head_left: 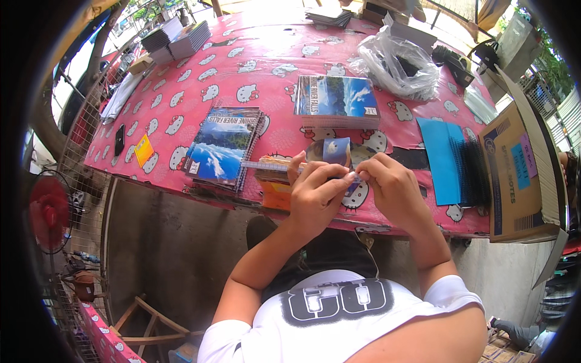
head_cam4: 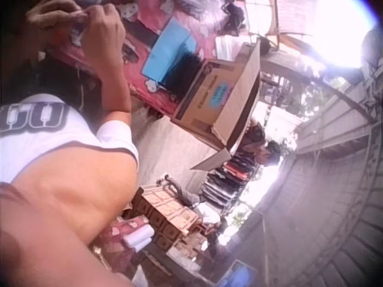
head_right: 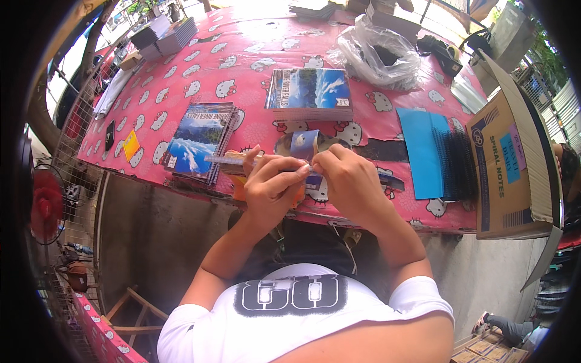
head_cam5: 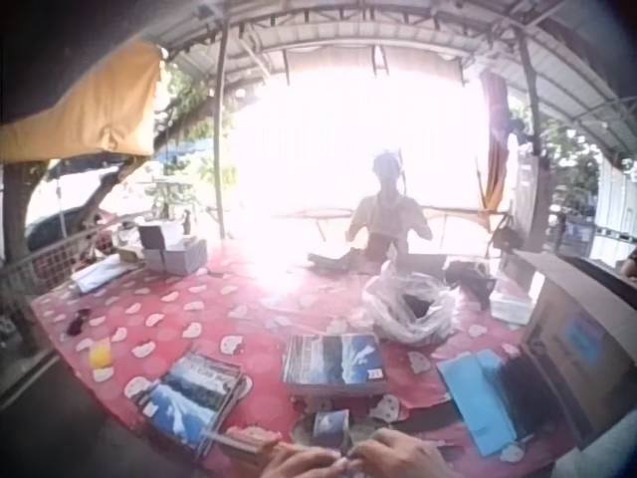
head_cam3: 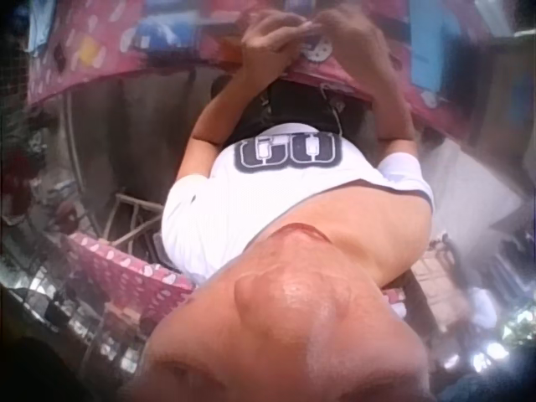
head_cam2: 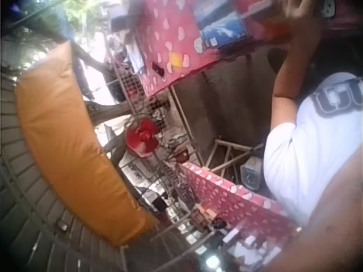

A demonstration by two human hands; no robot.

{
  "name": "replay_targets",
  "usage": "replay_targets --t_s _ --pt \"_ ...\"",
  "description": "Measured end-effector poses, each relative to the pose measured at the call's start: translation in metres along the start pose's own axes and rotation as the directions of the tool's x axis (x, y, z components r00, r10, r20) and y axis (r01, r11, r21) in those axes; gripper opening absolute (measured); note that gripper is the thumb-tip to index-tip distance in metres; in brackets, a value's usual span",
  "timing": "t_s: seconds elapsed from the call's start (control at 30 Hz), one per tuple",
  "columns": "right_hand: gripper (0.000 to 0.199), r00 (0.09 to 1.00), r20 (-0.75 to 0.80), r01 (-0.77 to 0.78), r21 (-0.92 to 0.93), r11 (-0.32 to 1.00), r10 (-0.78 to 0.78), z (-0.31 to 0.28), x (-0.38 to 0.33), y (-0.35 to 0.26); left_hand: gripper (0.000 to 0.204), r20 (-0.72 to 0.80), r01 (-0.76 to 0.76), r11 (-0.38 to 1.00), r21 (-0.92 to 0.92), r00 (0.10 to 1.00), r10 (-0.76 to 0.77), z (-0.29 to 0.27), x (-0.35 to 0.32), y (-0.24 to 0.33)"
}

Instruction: The person assembles notebooks by threading a plastic coil through the pre-punched holes of a stack of paper and covers. The person uses their hands to guide the coil through the holes and trims the ends of the coil with pliers.

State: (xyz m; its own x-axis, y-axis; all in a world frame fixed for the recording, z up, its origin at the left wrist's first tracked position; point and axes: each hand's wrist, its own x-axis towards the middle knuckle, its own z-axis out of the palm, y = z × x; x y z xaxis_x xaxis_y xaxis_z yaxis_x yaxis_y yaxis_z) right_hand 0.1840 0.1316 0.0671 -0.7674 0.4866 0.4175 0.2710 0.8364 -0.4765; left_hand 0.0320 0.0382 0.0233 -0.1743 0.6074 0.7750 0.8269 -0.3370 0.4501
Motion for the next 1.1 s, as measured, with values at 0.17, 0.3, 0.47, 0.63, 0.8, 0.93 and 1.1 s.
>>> replay_targets --t_s 0.17,0.3,0.47,0.63,0.8,0.93,1.1 --pt "0.016 0.996 -0.084 0.022 -0.043 0.999 -0.025 0.007 -0.001 -0.003 0.020 -0.019 0.015 1.000 0.018 1.000 -0.015 0.001 -0.001 0.001" --pt "0.015 0.993 -0.092 0.078 0.058 0.995 -0.073 0.004 0.003 -0.001 0.018 -0.046 0.003 1.000 0.021 0.999 -0.002 0.002 -0.002 0.001" --pt "0.009 1.000 -0.011 -0.007 -0.131 0.991 0.005 0.003 0.002 -0.004 0.019 -0.054 -0.014 0.999 -0.032 0.998 0.012 0.004 -0.002 0.001" --pt "0.029 0.988 0.144 0.054 -0.030 0.998 -0.049 -0.026 0.039 0.044 0.034 0.030 0.047 0.995 0.090 0.998 -0.050 -0.017 0.000 0.006" --pt "0.024 0.910 0.415 0.161 -0.399 0.903 0.021 0.055 0.029 0.140 0.038 0.137 0.035 0.965 0.260 0.988 -0.073 -0.025 0.011 -0.011" --pt "0.021 0.988 0.119 -0.072 -0.234 0.969 0.102 0.052 0.026 0.139 0.029 0.048 0.110 0.979 0.170 0.992 -0.119 -0.021 0.006 -0.012" --pt "0.036 0.986 0.117 -0.168 0.767 0.619 0.123 0.008 0.028 0.128 0.023 -0.001 0.116 0.983 0.141 0.993 -0.117 -0.018 0.005 -0.012"
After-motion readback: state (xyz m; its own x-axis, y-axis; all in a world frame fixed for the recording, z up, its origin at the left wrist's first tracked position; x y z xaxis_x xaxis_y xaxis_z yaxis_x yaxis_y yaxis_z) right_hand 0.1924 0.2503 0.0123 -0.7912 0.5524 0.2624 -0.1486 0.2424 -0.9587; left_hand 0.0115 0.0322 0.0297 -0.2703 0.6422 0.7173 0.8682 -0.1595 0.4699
